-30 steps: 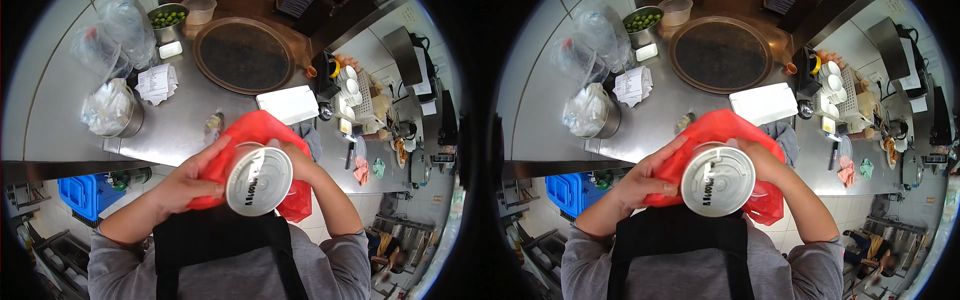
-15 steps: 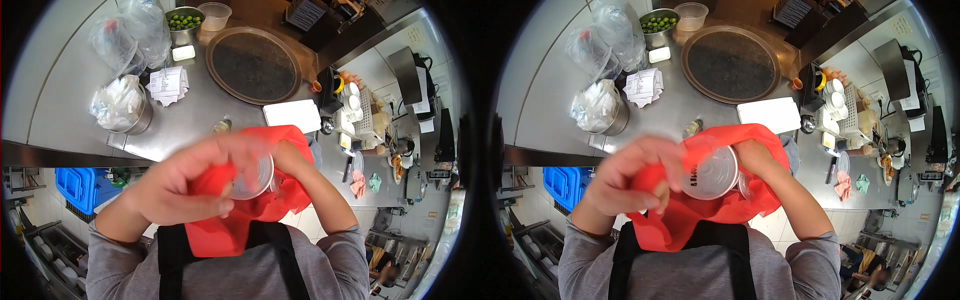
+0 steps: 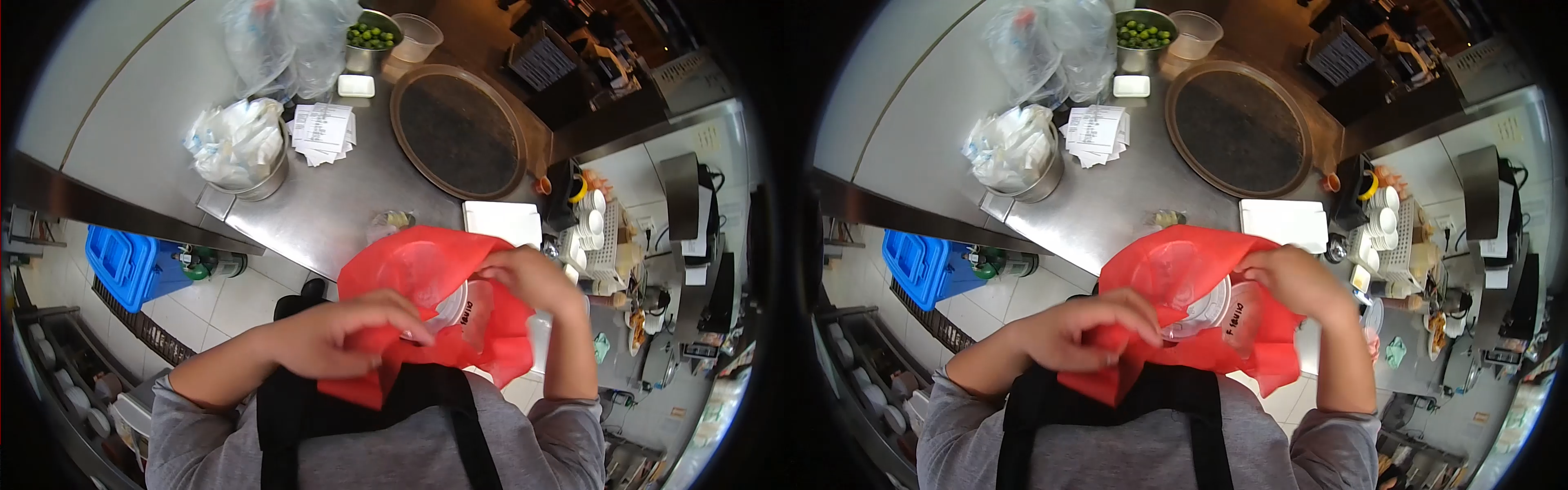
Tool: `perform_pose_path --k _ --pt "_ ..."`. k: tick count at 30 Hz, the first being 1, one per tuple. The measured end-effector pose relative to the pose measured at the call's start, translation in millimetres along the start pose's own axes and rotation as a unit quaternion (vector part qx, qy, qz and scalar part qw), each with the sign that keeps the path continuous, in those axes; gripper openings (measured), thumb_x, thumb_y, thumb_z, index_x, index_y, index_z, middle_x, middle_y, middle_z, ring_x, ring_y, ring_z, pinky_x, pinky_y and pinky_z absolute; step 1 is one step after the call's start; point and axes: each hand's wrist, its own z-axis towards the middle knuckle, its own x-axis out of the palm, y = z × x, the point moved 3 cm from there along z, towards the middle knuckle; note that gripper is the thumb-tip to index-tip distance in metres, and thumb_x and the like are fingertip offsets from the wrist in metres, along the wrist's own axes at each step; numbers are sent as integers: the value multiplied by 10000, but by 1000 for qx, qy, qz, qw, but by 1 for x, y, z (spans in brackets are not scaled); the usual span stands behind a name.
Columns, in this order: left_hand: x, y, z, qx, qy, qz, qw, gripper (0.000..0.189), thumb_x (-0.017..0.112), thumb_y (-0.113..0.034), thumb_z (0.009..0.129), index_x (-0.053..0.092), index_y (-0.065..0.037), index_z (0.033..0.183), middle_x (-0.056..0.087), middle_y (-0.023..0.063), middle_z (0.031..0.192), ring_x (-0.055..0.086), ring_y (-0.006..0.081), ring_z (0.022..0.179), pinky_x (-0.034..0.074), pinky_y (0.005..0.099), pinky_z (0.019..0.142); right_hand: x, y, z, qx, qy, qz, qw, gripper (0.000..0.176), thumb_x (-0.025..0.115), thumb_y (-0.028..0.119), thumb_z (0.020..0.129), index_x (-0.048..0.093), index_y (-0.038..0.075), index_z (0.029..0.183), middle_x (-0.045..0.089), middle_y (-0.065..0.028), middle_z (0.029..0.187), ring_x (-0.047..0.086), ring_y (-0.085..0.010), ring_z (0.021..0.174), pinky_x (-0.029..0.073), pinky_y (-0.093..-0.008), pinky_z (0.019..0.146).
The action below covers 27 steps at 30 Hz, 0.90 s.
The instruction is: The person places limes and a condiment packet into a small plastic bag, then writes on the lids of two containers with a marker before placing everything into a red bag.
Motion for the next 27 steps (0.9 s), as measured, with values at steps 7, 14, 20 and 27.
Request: perform_pose_path --k 7,14,20,27 --pt "-5 81 -38 -136 -211 -115 961 452 514 118 776 578 -60 1187 522 67 1214 477 182 1221 344 310 1056 22 -6 146 -241 -17 -16 970 360 552 46 894 625 144 1233 574 -118 1311 607 -277 1093 514 -359 880" --pt "-17 59 -63 -183 -223 171 942 460 537 93 776 572 -83 1199 541 62 1196 529 161 1128 412 294 977 89 -6 187 -323 76 -191 924 407 487 252 924 526 249 1329 547 -101 1276 578 -313 1140 484 -391 943" --pt "-44 11 -57 -261 -256 -240 899 526 553 57 821 476 -52 1330 648 77 1031 619 142 785 486 256 761 13 -29 130 -184 -189 -46 964 692 795 82 636 525 162 1268 599 -121 1190 599 -359 1066 509 -417 873" --pt "-59 -56 83 -23 -230 -233 945 778 552 -45 883 126 -56 1535 599 178 1164 636 204 827 507 318 794 -57 44 -38 -149 -132 176 964 668 789 185 633 526 61 1235 634 -165 1151 639 -338 1037 507 -389 899"
